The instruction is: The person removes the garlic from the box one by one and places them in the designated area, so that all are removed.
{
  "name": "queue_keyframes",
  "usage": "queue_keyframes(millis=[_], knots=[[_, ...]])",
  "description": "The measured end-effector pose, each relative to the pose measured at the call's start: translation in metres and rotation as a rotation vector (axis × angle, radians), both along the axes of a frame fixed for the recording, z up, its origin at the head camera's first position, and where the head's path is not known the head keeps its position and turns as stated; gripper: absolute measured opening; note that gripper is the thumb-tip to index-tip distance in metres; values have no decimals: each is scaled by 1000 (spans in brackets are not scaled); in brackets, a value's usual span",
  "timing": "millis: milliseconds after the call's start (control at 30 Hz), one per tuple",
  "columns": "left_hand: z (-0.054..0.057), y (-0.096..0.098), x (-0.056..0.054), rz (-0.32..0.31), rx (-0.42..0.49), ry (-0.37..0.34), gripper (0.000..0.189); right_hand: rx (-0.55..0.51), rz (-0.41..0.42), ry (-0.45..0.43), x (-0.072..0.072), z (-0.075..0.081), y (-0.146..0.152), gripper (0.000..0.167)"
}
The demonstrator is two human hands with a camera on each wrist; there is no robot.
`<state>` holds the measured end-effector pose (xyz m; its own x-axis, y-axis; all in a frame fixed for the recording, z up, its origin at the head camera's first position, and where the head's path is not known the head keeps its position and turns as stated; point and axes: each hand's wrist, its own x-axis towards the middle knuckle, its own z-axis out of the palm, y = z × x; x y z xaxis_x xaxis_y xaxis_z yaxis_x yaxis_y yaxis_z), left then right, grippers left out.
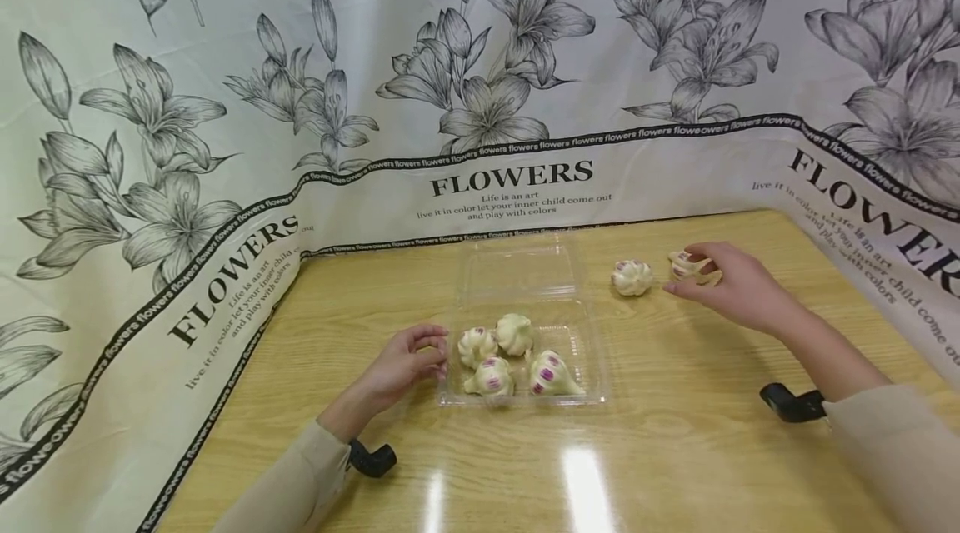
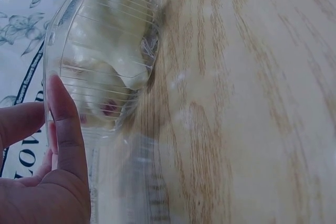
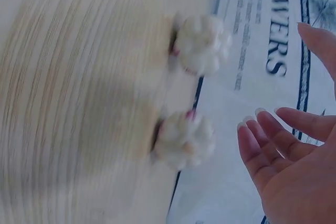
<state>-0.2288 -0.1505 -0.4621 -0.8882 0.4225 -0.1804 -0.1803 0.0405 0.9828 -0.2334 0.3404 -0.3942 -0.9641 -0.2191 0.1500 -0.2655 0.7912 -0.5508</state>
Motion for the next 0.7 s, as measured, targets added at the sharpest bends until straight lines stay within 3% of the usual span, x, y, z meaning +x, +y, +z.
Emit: queue_keyframes(millis=[167, 300, 533, 700], knots=[[-1, 0, 1, -7, 1, -3, 47, -71, 65, -45, 16, 7, -32, 69], [-1, -1, 1, -7, 0, 0, 48, -108, 148, -29, 27, 12, -58, 62], [-1, -2, 0, -1, 3, 5, 47, -124, 303, 19, 34, 10, -91, 57], [0, -2, 1, -8, 5, 5, 47, -124, 351, -17, 35, 7, -109, 57]])
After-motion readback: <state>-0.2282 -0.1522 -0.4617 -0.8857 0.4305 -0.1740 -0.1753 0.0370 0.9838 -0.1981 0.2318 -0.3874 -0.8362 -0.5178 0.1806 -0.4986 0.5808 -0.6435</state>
